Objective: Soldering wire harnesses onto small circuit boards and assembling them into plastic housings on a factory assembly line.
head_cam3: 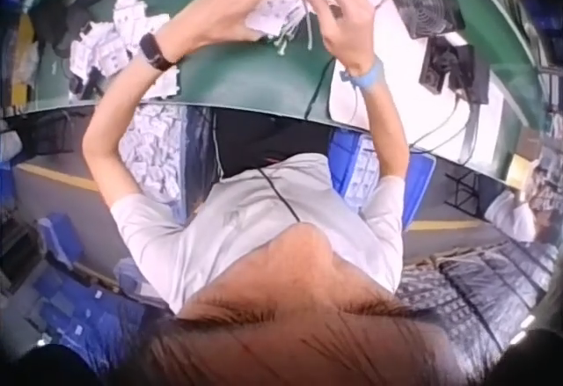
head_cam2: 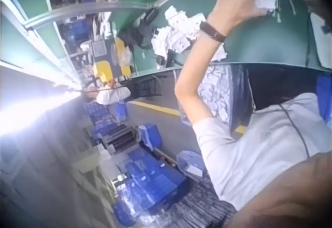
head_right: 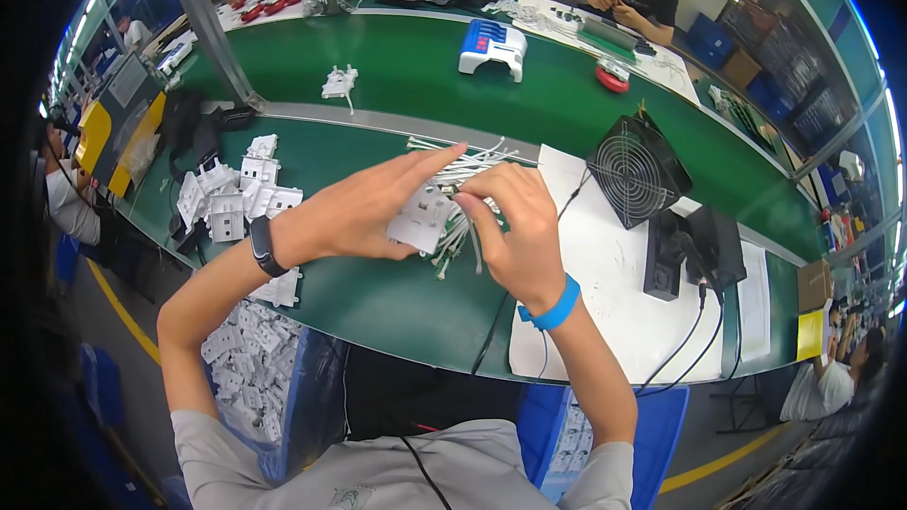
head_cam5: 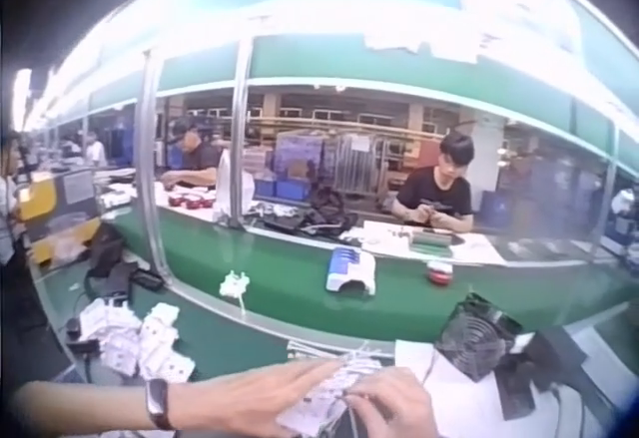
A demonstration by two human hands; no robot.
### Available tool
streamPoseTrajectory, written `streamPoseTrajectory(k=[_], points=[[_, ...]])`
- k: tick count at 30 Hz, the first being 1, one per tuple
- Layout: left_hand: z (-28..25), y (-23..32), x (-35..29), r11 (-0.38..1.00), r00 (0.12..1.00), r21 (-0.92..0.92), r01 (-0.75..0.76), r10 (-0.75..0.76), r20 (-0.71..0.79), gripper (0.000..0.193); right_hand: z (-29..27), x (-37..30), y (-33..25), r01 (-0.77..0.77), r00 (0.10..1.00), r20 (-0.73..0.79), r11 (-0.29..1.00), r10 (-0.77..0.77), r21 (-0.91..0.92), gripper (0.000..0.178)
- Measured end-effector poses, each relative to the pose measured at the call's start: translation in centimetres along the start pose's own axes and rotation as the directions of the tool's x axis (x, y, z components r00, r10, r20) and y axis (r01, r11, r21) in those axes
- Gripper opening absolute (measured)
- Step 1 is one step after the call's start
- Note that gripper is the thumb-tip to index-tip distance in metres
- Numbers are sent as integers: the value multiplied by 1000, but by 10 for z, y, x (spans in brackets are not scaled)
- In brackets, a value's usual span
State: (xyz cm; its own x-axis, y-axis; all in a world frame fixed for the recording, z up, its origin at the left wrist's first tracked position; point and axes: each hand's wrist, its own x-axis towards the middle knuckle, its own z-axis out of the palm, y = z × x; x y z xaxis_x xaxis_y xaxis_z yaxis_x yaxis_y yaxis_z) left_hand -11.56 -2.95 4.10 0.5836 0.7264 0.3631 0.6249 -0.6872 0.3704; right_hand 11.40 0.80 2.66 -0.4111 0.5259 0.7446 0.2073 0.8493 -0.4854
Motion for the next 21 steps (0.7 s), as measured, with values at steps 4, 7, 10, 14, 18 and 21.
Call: streamPoseTrajectory(k=[4, 7, 10, 14, 18, 21], points=[[2, 18, 10, 990, 973, -19, 137, -131, 190, 128, -14, -7, 9, -58, 987, 149, 998, 63, -37, 6], [12, 22, 13, 999, 972, -6, 51, -48, 228, 125, -20, -10, 16, -85, 961, 263, 996, 82, -3, 8], [18, 33, 13, 1000, 970, -5, 16, -14, 244, 123, -27, -12, 11, -239, 919, 331, 970, 213, 40, 12], [26, 38, 13, 999, 965, -34, -25, 33, 259, 127, -40, -13, 16, -431, 806, 493, 896, 328, 109, 18], [37, 42, 9, 996, 955, -71, -59, 77, 287, 131, -47, -13, 27, -451, 694, 657, 889, 296, 76, 20], [45, 46, 5, 995, 944, -81, -56, 79, 321, 131, -49, -18, 31, -477, 614, 725, 879, 313, 25, 24]])
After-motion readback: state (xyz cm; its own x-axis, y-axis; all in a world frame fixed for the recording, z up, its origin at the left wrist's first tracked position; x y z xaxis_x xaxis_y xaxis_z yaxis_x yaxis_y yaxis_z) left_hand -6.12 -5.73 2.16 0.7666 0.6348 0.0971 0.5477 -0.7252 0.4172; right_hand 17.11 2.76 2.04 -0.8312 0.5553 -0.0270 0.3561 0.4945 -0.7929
